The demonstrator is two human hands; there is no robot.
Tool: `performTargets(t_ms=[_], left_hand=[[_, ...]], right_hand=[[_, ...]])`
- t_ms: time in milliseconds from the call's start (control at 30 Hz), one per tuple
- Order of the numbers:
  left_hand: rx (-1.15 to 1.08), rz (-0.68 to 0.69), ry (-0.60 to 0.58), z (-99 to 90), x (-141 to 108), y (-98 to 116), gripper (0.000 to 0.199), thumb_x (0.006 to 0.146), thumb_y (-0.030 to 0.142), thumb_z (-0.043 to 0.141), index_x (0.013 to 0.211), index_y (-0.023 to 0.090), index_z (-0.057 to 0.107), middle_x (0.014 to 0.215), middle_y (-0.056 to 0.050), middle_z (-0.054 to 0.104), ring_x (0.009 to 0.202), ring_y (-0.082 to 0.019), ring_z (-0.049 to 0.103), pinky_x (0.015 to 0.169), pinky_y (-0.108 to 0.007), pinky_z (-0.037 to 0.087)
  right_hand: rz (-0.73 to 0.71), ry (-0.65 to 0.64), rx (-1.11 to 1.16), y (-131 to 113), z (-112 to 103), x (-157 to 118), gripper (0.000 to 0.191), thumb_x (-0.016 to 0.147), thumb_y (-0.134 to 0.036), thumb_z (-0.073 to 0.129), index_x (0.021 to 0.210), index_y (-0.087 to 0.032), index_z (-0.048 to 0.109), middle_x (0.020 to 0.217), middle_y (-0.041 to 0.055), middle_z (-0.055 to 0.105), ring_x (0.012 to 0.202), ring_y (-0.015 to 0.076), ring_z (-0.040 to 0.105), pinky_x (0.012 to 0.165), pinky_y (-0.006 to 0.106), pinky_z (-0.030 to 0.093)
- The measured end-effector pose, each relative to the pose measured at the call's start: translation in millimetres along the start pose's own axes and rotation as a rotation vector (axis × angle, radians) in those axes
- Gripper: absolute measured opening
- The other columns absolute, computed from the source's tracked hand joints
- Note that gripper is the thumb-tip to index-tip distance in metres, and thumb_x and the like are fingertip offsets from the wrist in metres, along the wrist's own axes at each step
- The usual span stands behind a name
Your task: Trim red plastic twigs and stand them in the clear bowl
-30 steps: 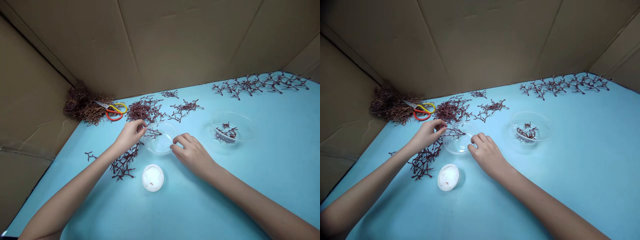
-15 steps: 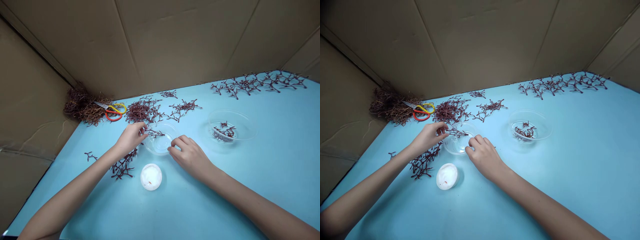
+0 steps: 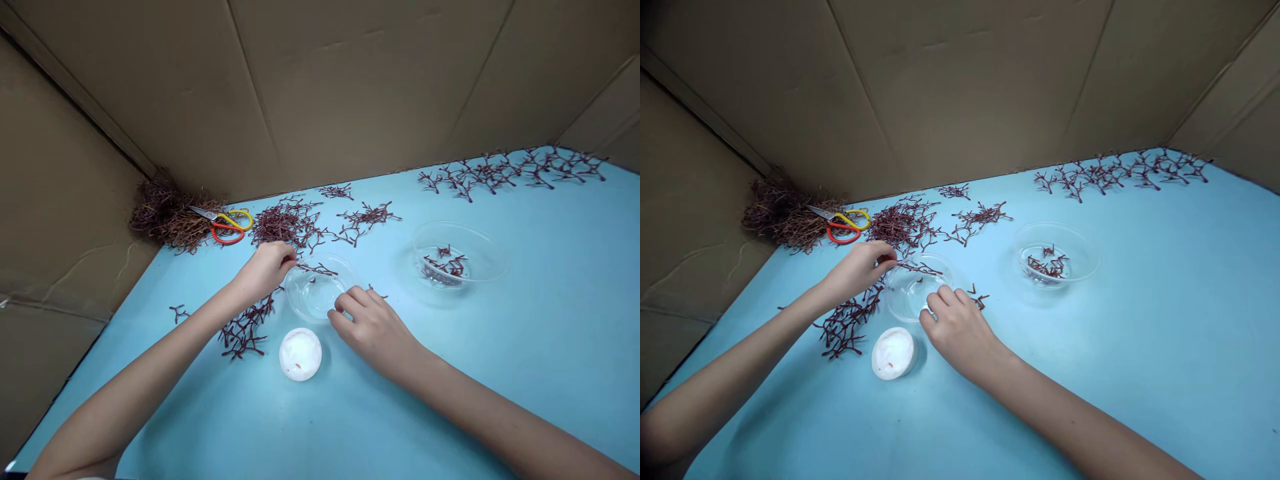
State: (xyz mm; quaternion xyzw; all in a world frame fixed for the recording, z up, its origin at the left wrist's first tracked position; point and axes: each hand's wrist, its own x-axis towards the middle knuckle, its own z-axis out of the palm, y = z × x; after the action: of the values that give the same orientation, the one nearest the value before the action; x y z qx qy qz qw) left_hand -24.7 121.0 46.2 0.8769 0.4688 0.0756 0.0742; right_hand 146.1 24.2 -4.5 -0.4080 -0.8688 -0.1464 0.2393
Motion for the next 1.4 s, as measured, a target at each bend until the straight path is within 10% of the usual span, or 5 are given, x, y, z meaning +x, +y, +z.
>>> performTargets(t_ms=[467,833,1400], left_hand=[[0.136,0.221,-0.157,-22.1,10.7,16.9,0.018,0.075,0.004,0.038,0.069,0.013,0.053,0.073,-0.004,0.051,0.065,-0.015,0.049,0.058,-0.024,0.035],[0.210,0.294,-0.136,-27.4,1.8,24.9,0.020,0.079,0.005,0.037,0.082,0.012,0.055,0.075,-0.004,0.050,0.064,-0.013,0.050,0.054,-0.023,0.036],[0.146,0.265,-0.116,-24.6,-0.3,23.6,0.014,0.080,0.011,0.042,0.077,0.012,0.055,0.072,-0.003,0.051,0.066,-0.014,0.051,0.058,-0.023,0.039]], right_hand=[[0.125,0.062,0.424,10.7,-16.4,1.8,0.018,0.079,-0.021,0.047,0.086,-0.010,0.059,0.077,0.0084,0.059,0.070,0.0171,0.048,0.059,0.028,0.041],[0.292,-0.156,0.533,43.6,-7.1,70.5,0.005,0.071,-0.017,0.058,0.068,-0.015,0.062,0.066,0.0020,0.058,0.065,0.0141,0.052,0.061,0.025,0.039],[0.389,-0.062,0.568,28.3,7.3,69.5,0.010,0.069,-0.013,0.056,0.060,-0.016,0.056,0.061,0.0000,0.052,0.057,0.0113,0.044,0.054,0.023,0.034]])
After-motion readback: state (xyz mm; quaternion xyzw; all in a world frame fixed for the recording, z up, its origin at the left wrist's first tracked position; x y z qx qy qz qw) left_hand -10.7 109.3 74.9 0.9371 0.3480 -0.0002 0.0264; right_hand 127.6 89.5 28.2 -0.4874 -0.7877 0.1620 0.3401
